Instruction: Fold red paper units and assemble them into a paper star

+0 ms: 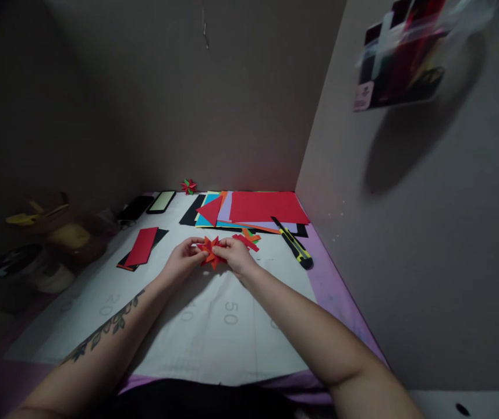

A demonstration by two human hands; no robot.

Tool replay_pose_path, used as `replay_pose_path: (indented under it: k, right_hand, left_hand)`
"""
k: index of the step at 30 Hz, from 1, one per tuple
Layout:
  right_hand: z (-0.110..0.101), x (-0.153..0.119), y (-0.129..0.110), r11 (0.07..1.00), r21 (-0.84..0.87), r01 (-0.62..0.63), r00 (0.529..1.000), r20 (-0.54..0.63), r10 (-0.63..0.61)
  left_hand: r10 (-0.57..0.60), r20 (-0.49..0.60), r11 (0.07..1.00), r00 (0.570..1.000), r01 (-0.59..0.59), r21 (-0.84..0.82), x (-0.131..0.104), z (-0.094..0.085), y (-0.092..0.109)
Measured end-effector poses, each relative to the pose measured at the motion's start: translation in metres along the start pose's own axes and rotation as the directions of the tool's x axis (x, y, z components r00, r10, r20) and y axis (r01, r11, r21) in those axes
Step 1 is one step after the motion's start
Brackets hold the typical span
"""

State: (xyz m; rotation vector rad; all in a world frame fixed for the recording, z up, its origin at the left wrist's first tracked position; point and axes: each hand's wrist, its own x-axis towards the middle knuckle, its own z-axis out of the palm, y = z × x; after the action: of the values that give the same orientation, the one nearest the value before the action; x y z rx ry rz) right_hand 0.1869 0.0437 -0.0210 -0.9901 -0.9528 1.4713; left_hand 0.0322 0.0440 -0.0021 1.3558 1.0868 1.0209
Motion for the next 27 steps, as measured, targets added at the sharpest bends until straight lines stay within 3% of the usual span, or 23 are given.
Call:
replay_pose_path:
  k: [5, 12, 17, 22, 25, 27]
  right_hand:
    - [0.0, -0.002, -0.005, 0.999, -0.037, -0.036, 0.995, 0.096, 0.039]
    - [0.005, -0.003, -0.003, 0.995, -0.088, 0.047, 0.998, 0.042, -0.044]
    - [0.004, -0.001, 0.003, 0.998, -0.06, 0.019, 1.0, 0.003, -0.019]
    - [0.006, -0.004, 0.001, 0.984, -0.17, 0.055, 0.997, 0.063, -0.044]
    - [0.005, -0.009, -0.005, 0.888, -0.382, 0.256, 0.964, 0.037, -0.262]
    - [0.001, -0.012, -0.009, 0.668, -0.576, 0.471, 0.852, 0.101, -0.513]
  left_hand:
    - [-0.01, 0.005, 1.0, 1.0, 0.01, 0.025, -0.002, -0.002, 0.007]
    - [0.025, -0.002, 0.993, 1.0, -0.026, -0.119, -0.003, 0.005, 0.002]
    - [0.002, -0.013, 0.998, 1.0, -0.003, -0.07, -0.005, 0.007, 0.003]
    - [-0.003, -0.032, 0.999, 0.999, 0.001, -0.05, -0.006, 0.005, 0.006]
    - [0.023, -0.04, 0.992, 0.999, -0.028, -0.123, -0.004, 0.004, 0.008]
    - [0.007, -0.05, 0.973, 0.999, -0.018, -0.232, -0.004, 0.003, 0.007]
